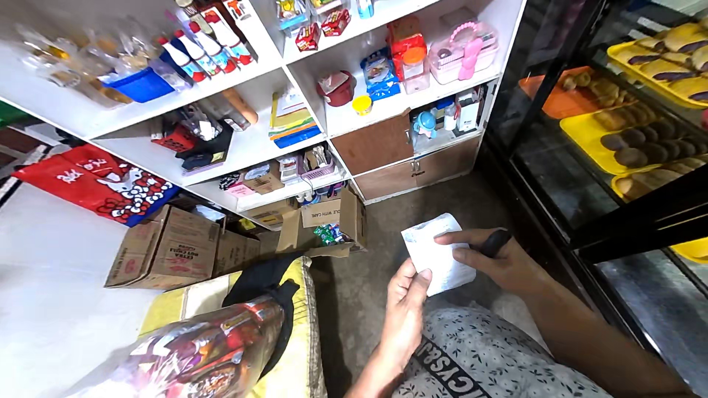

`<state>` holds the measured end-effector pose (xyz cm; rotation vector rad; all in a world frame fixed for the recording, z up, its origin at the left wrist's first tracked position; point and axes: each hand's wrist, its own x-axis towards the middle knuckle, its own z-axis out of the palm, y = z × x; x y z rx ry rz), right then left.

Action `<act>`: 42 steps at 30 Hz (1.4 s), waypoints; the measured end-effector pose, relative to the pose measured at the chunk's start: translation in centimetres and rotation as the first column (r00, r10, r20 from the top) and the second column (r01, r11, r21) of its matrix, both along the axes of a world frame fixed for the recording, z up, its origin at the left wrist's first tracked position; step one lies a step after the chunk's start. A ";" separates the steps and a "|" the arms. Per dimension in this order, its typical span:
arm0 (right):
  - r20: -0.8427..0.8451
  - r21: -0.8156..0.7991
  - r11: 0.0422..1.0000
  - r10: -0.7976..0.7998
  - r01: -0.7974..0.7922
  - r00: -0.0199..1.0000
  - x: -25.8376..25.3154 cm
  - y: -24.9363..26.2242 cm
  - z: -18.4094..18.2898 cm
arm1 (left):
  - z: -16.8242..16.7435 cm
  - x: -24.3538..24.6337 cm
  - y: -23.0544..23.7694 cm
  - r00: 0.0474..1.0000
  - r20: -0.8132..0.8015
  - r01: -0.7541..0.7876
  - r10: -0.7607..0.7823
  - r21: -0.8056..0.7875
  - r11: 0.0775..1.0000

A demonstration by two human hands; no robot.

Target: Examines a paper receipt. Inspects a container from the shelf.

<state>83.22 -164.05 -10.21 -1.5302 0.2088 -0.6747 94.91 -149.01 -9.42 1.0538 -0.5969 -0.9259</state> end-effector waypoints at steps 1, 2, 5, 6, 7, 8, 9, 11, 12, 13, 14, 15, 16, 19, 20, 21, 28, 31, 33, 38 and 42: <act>-0.001 -0.002 1.000 -0.001 0.001 1.000 0.0 0.0 0.0 | 0.0 0.0 0.0 1.000 0.000 -0.001 0.001 0.003 1.000; -0.003 -0.001 1.000 0.002 -0.002 1.000 -0.1 0.0 0.0 | 0.0 0.0 0.0 1.000 0.001 -0.002 0.002 0.004 1.000; -0.011 0.009 1.000 0.003 -0.003 1.000 -0.1 0.1 -0.1 | -0.1 0.0 -0.1 1.000 0.007 -0.001 0.001 -0.003 1.000; -0.012 0.016 1.000 0.001 -0.001 1.000 -0.1 0.1 -0.1 | -0.1 0.1 -0.1 1.000 0.008 -0.002 0.002 -0.005 1.000; -0.015 0.019 1.000 -0.002 0.002 1.000 -0.1 0.1 -0.1 | -0.1 0.1 -0.1 1.000 0.005 -0.004 0.004 -0.005 1.000; -0.019 0.017 1.000 -0.006 0.006 1.000 -0.1 0.1 -0.1 | -0.1 0.1 -0.1 1.000 0.002 -0.004 0.004 -0.003 1.000; -0.022 0.011 1.000 -0.011 0.012 1.000 -0.1 0.1 -0.1 | -0.1 0.1 -0.1 1.000 0.002 -0.003 0.003 0.000 1.000; -0.033 -0.002 1.000 -0.016 0.016 0.999 -0.1 0.1 -0.1 | -0.1 0.1 -0.2 1.000 0.000 -0.002 0.002 0.006 1.000; -0.033 0.001 1.000 -0.012 0.012 0.999 -0.1 0.1 -0.1 | -0.1 0.1 -0.2 1.000 0.001 -0.001 0.001 0.008 1.000; -0.035 0.004 1.000 -0.008 0.008 0.999 -0.1 0.1 -0.1 | -0.1 0.1 -0.2 1.000 0.002 -0.002 0.002 0.010 1.000; -0.037 0.005 1.000 -0.005 0.005 0.999 -0.1 0.1 -0.1 | -0.1 0.1 -0.2 1.000 0.000 -0.001 0.001 0.011 1.000; -0.039 0.004 1.000 -0.002 0.002 0.999 -0.1 0.1 -0.1 | -0.1 0.1 -0.2 1.000 -0.002 -0.001 0.001 0.013 1.000; -0.039 0.002 1.000 0.002 -0.002 0.999 -0.1 0.1 -0.1 | -0.1 0.1 -0.2 1.000 -0.007 -0.002 0.002 0.014 1.000; -0.039 -0.001 1.000 0.012 -0.012 0.999 0.0 0.1 -0.2 | -0.1 0.2 -0.3 1.000 -0.021 -0.006 0.006 0.010 1.000; -0.035 0.004 1.000 0.016 -0.016 0.999 0.0 0.1 -0.3 | -0.1 0.2 -0.3 1.000 -0.024 -0.008 0.008 0.012 1.000; -0.032 0.013 1.000 0.019 -0.019 0.999 0.0 0.1 -0.3 | -0.1 0.2 -0.3 1.000 -0.024 -0.010 0.010 0.013 1.000; -0.015 0.039 0.999 -0.003 0.004 1.000 0.4 0.0 -0.2 | -0.4 0.4 -0.3 0.999 0.030 0.018 -0.018 0.001 1.000; -0.007 0.057 0.998 0.002 -0.002 1.000 0.5 -0.1 -0.2 | -0.5 0.5 -0.4 0.999 0.039 0.032 -0.032 0.002 0.999; -0.017 0.052 0.999 0.000 0.000 1.000 0.5 -0.2 -0.2 | -0.6 0.6 -0.5 0.999 0.042 0.033 -0.033 -0.008 0.999; -0.027 0.045 0.999 0.028 -0.027 0.999 0.5 -0.3 -0.3 | -0.6 0.9 -0.7 1.000 0.018 0.012 -0.012 -0.020 1.000; -0.012 0.004 1.000 0.029 -0.029 1.000 0.7 -0.5 -0.6 | -0.6 1.0 -0.8 1.000 0.018 0.007 -0.007 -0.009 1.000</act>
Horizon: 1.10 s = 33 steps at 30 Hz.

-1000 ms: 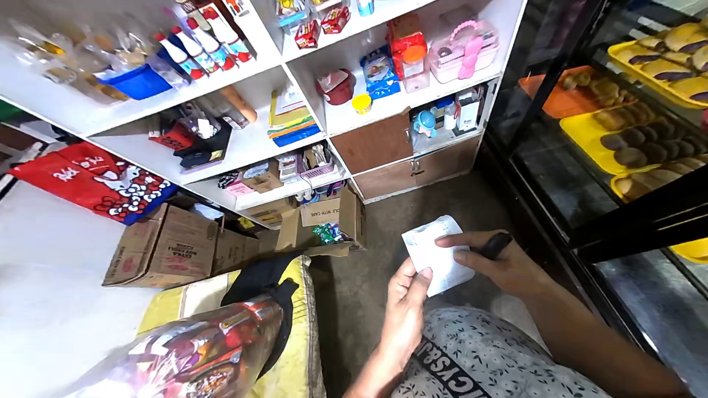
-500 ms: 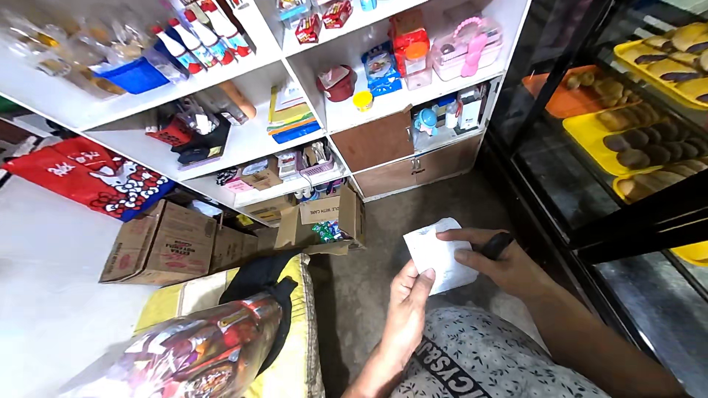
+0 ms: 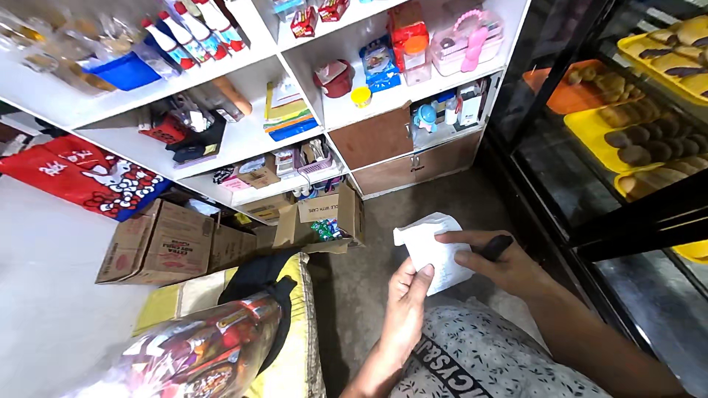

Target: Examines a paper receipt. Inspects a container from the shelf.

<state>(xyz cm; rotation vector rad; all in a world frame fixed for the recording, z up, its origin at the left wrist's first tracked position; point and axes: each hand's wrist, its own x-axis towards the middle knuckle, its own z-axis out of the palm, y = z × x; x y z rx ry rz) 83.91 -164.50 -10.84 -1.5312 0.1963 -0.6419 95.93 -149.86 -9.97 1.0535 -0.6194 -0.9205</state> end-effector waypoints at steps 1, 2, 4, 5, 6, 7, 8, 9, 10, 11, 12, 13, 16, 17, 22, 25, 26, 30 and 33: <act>-0.002 -0.006 1.000 -0.002 0.002 1.000 0.0 0.0 0.0 | 0.0 0.0 0.0 1.000 0.000 0.001 -0.001 0.000 1.000; 0.001 -0.005 1.000 0.000 0.000 1.000 0.0 -0.1 -0.1 | 0.0 0.1 -0.1 1.000 -0.002 0.000 0.000 -0.002 1.000; 0.009 0.006 1.000 0.002 -0.002 1.000 0.1 -0.1 -0.1 | 0.1 0.1 -0.1 1.000 -0.002 0.000 0.000 0.002 1.000; 0.010 0.013 1.000 0.005 -0.005 1.000 0.1 -0.1 -0.1 | 0.1 0.2 -0.1 1.000 -0.005 0.001 -0.001 0.007 1.000; 0.009 0.012 1.000 0.006 -0.007 1.000 0.1 -0.1 -0.2 | 0.1 0.2 -0.1 1.000 -0.009 0.001 -0.001 0.011 1.000; 0.008 0.012 1.000 0.008 -0.009 1.000 0.1 -0.1 -0.2 | 0.0 0.2 -0.2 1.000 -0.011 0.001 0.000 0.013 1.000; 0.005 0.014 1.000 0.010 -0.010 1.000 0.2 -0.2 -0.2 | 0.0 0.2 -0.2 1.000 -0.009 0.000 0.000 0.015 1.000; 0.003 0.018 1.000 0.006 -0.006 1.000 0.2 -0.2 -0.2 | 0.0 0.2 -0.2 1.000 -0.007 0.001 -0.001 0.017 1.000; 0.005 0.025 1.000 0.004 -0.005 1.000 0.2 -0.2 -0.1 | -0.1 0.3 -0.2 1.000 -0.005 0.006 -0.006 0.017 1.000; 0.011 0.034 0.999 0.000 0.000 1.000 0.2 -0.3 -0.1 | -0.1 0.3 -0.2 1.000 -0.004 0.012 -0.012 0.014 1.000; 0.013 0.041 0.999 -0.006 0.006 1.000 0.2 -0.3 -0.1 | -0.1 0.3 -0.2 1.000 -0.002 0.017 -0.017 0.013 1.000; 0.013 0.044 0.999 -0.010 0.009 1.000 0.2 -0.4 0.0 | -0.1 0.3 -0.2 1.000 0.000 0.020 -0.020 0.014 1.000; 0.008 0.038 0.999 -0.016 0.015 1.000 0.3 -0.5 0.0 | -0.1 0.4 -0.2 1.000 0.002 0.017 -0.017 0.016 1.000; 0.005 0.037 0.999 -0.018 0.017 1.000 0.3 -0.5 0.0 | -0.1 0.4 -0.2 1.000 0.002 0.012 -0.012 0.014 1.000; 0.004 0.029 1.000 -0.005 0.005 1.000 0.2 -0.4 -0.2 | -0.1 0.5 -0.3 1.000 0.002 -0.007 0.007 -0.009 1.000; 0.009 0.015 1.000 -0.006 0.006 1.000 0.3 -0.3 -0.3 | -0.1 0.5 -0.3 1.000 -0.008 -0.011 0.011 -0.005 1.000; 0.006 0.009 1.000 -0.011 0.010 1.000 0.3 -0.3 -0.3 | -0.1 0.5 -0.3 1.000 -0.013 -0.011 0.011 -0.001 1.000; -0.012 0.001 1.000 -0.014 0.014 1.000 0.1 -0.3 -0.3 | 0.0 0.4 -0.2 1.000 -0.005 -0.012 0.012 0.000 1.000; -0.004 -0.012 1.000 -0.011 0.011 1.000 0.1 -0.2 -0.3 | -0.1 0.4 -0.2 1.000 -0.004 -0.018 0.018 -0.020 1.000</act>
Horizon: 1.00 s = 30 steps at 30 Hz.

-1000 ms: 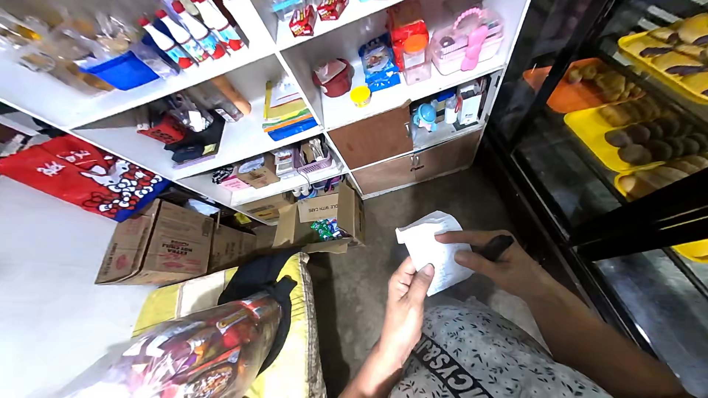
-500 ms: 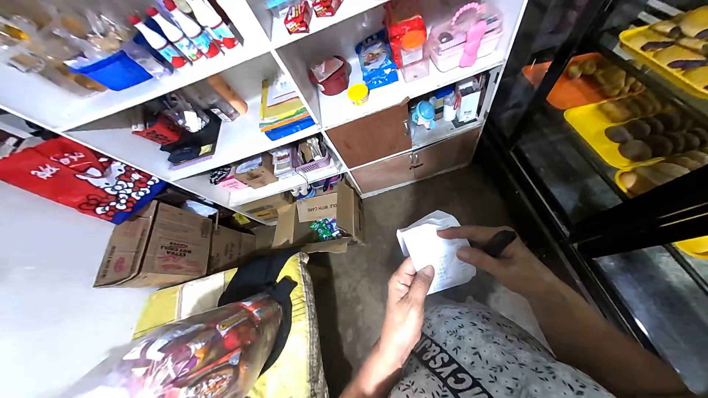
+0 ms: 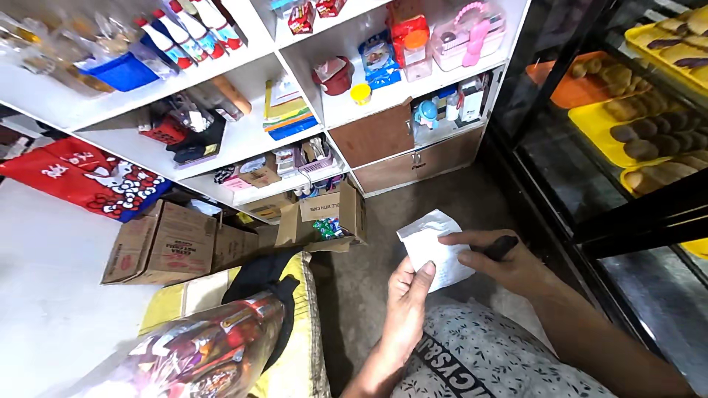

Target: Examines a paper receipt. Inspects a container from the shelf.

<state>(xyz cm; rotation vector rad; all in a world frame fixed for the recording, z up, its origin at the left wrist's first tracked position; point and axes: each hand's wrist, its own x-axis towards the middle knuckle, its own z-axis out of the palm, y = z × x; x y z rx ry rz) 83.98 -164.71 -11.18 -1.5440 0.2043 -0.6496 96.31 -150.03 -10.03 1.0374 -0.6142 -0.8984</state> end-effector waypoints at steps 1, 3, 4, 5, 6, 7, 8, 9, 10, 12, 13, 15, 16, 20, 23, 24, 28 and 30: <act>-0.003 -0.004 1.000 0.003 -0.003 1.000 0.0 0.0 0.0 | 0.0 0.0 0.0 1.000 -0.002 -0.003 0.003 0.002 1.000; -0.002 -0.014 1.000 0.012 -0.012 1.000 -0.1 0.0 -0.1 | 0.0 -0.1 0.1 1.000 -0.009 -0.002 0.002 0.007 1.000; 0.000 -0.013 1.000 0.014 -0.014 1.000 -0.2 0.0 -0.1 | -0.1 -0.1 0.1 1.000 -0.015 -0.002 0.002 0.007 1.000; 0.001 -0.005 1.000 0.015 -0.015 1.000 -0.2 0.1 -0.1 | -0.1 -0.2 0.1 1.000 -0.016 -0.001 0.001 0.010 1.000; 0.000 0.003 1.000 0.014 -0.014 1.000 -0.2 0.1 -0.1 | -0.1 -0.2 0.1 1.000 -0.014 0.000 0.000 0.015 1.000; 0.002 0.006 1.000 0.013 -0.013 1.000 -0.2 0.1 -0.1 | -0.1 -0.2 0.1 1.000 -0.014 0.000 0.001 0.018 1.000; 0.004 0.006 1.000 0.011 -0.011 1.000 -0.3 0.2 -0.1 | -0.1 -0.3 0.1 1.000 -0.016 -0.002 0.002 0.022 1.000; 0.005 0.008 1.000 0.008 -0.008 1.000 -0.3 0.2 -0.2 | 0.0 -0.3 0.2 1.000 -0.019 -0.003 0.004 0.026 1.000; 0.006 0.008 1.000 0.007 -0.007 1.000 -0.3 0.3 -0.2 | 0.0 -0.4 0.2 1.000 -0.022 -0.005 0.006 0.029 1.000; 0.004 0.008 1.000 0.013 -0.013 1.000 -0.4 0.3 -0.1 | 0.0 -0.4 0.2 1.000 -0.028 -0.005 0.006 0.027 1.000; 0.005 0.003 1.000 0.013 -0.013 1.000 -0.4 0.3 -0.1 | 0.0 -0.4 0.2 1.000 -0.030 -0.002 0.002 0.021 1.000; 0.010 -0.004 1.000 0.011 -0.011 1.000 -0.5 0.3 -0.2 | 0.0 -0.4 0.2 1.000 -0.031 0.001 0.000 0.014 1.000; 0.009 0.000 1.000 0.014 -0.014 1.000 -0.5 0.3 -0.2 | 0.0 -0.5 0.2 1.000 -0.031 0.000 0.001 0.015 1.000; 0.008 0.026 0.999 0.022 -0.023 1.000 -0.6 0.3 -0.1 | -0.1 -0.5 0.3 1.000 -0.029 0.001 -0.001 0.014 1.000; 0.000 0.026 1.000 0.011 -0.011 1.000 -0.5 0.4 0.0 | -0.1 -0.5 0.3 1.000 -0.023 0.008 -0.007 0.016 1.000; 0.001 0.028 1.000 0.011 -0.011 1.000 -0.6 0.4 0.0 | -0.1 -0.5 0.4 1.000 -0.020 0.009 -0.008 0.021 1.000; -0.004 0.022 1.000 0.009 -0.009 1.000 -0.5 0.3 0.0 | -0.1 -0.6 0.4 1.000 -0.023 0.007 -0.006 0.034 0.999; 0.000 0.038 0.999 0.012 -0.012 1.000 -0.5 0.4 0.1 | -0.1 -0.6 0.4 1.000 -0.025 0.010 -0.009 0.039 0.999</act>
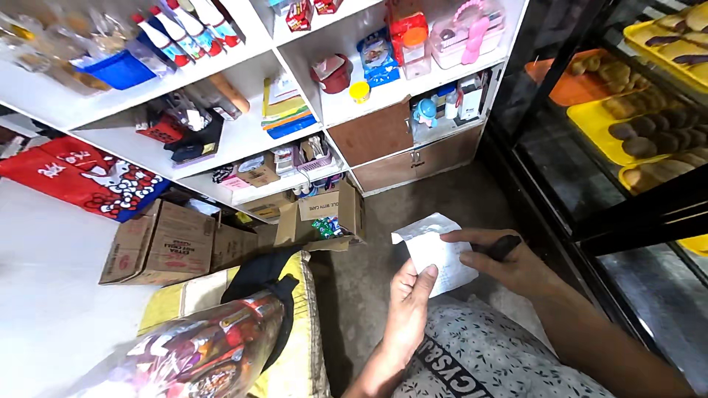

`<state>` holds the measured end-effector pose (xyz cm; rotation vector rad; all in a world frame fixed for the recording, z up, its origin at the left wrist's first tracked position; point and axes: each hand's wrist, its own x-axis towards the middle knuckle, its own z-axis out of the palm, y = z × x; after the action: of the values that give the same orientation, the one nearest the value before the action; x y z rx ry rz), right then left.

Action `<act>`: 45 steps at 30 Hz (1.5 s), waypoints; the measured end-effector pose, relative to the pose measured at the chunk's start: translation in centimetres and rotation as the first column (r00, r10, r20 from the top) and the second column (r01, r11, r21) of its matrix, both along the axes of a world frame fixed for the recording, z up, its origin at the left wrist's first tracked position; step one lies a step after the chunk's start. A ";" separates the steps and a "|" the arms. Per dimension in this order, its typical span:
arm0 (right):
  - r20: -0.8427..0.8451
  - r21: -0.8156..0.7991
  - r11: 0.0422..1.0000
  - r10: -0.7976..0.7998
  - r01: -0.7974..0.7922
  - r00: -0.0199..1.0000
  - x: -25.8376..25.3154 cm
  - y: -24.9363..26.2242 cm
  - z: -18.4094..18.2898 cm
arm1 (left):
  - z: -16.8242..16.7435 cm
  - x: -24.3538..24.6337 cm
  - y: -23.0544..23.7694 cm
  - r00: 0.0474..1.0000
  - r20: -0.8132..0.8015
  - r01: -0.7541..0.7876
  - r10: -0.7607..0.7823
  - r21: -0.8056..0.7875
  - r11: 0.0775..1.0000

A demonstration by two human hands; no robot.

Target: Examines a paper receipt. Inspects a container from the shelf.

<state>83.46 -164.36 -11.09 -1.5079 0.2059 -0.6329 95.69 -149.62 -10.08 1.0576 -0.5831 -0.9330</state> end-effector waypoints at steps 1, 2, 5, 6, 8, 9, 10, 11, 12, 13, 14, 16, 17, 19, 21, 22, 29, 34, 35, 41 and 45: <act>0.005 0.006 1.000 0.005 -0.005 1.000 0.0 0.0 0.0 | 0.0 0.0 0.0 1.000 0.001 0.002 -0.002 0.000 1.000; 0.008 0.011 1.000 0.006 -0.006 1.000 0.0 0.0 0.0 | -0.1 0.0 0.0 1.000 0.002 0.005 -0.005 -0.003 1.000; 0.002 0.025 1.000 -0.003 0.003 1.000 0.1 0.0 0.1 | -0.2 0.1 0.0 1.000 0.003 0.007 -0.007 -0.006 1.000; 0.001 0.027 1.000 -0.003 0.003 1.000 0.1 0.0 0.1 | -0.2 0.1 0.0 1.000 0.001 0.004 -0.004 -0.003 1.000; 0.010 0.019 1.000 -0.002 0.001 1.000 0.1 0.0 -0.1 | -0.2 0.1 0.0 1.000 0.001 0.003 -0.003 -0.004 1.000; 0.013 0.012 1.000 -0.001 0.000 1.000 0.1 0.0 -0.2 | -0.2 0.1 0.0 1.000 0.003 0.005 -0.005 -0.005 1.000; 0.014 0.007 1.000 -0.001 0.001 1.000 0.1 -0.1 -0.3 | -0.1 0.1 0.0 1.000 0.004 0.008 -0.008 -0.006 1.000; 0.009 0.007 1.000 0.000 0.000 1.000 0.1 -0.1 -0.3 | -0.2 0.1 0.0 1.000 0.005 0.010 -0.010 -0.007 1.000; 0.005 0.007 1.000 -0.001 0.001 1.000 0.1 -0.1 -0.3 | -0.2 0.1 0.0 1.000 0.004 0.011 -0.011 -0.006 1.000; 0.005 0.004 1.000 -0.003 0.003 1.000 0.1 -0.1 -0.3 | -0.2 0.1 0.0 1.000 0.003 0.012 -0.012 -0.004 1.000; 0.008 0.000 1.000 -0.005 0.005 1.000 0.1 -0.1 -0.3 | -0.2 0.1 -0.1 1.000 0.003 0.013 -0.013 -0.003 1.000; 0.016 -0.008 1.000 -0.002 0.002 1.000 0.1 -0.2 -0.3 | -0.3 0.1 -0.1 1.000 0.005 0.016 -0.016 -0.006 1.000; 0.018 -0.009 1.000 -0.003 0.003 1.000 0.1 -0.2 -0.3 | -0.3 0.1 -0.2 1.000 0.003 0.018 -0.018 -0.005 1.000; 0.019 -0.007 1.000 -0.006 0.006 1.000 0.1 -0.2 -0.3 | -0.3 0.2 -0.2 1.000 -0.004 0.019 -0.019 -0.002 1.000; 0.014 -0.005 1.000 -0.011 0.011 1.000 0.1 -0.2 -0.3 | -0.4 0.2 -0.3 1.000 -0.004 0.022 -0.022 -0.003 1.000; 0.014 -0.001 1.000 -0.012 0.012 1.000 0.1 -0.3 -0.3 | -0.4 0.2 -0.3 1.000 -0.005 0.022 -0.022 -0.001 1.000; 0.023 -0.016 1.000 -0.016 0.016 1.000 0.3 -0.4 -0.3 | -0.5 0.3 -0.4 0.999 0.022 0.040 -0.041 0.024 0.999; 0.026 -0.014 0.999 -0.036 0.036 0.999 0.3 -0.7 -0.2 | -0.7 0.3 -0.4 0.992 0.074 0.103 -0.104 0.021 0.994; 0.033 -0.008 0.999 -0.044 0.044 0.998 0.3 -0.8 -0.2 | -0.8 0.3 -0.4 0.991 0.075 0.110 -0.112 0.027 0.994; 0.038 0.034 0.998 -0.052 0.051 0.998 0.3 -0.9 -0.2 | -1.0 0.4 -0.4 0.986 0.078 0.143 -0.148 0.057 0.988; 0.065 0.051 0.997 -0.054 0.051 0.996 0.3 -1.0 -0.4 | -1.3 0.5 -0.4 0.983 0.089 0.155 -0.160 0.056 0.986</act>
<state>83.75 -165.39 -11.47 -1.4362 0.2099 -0.7140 96.18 -150.02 -11.39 1.1149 -0.7333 -1.0444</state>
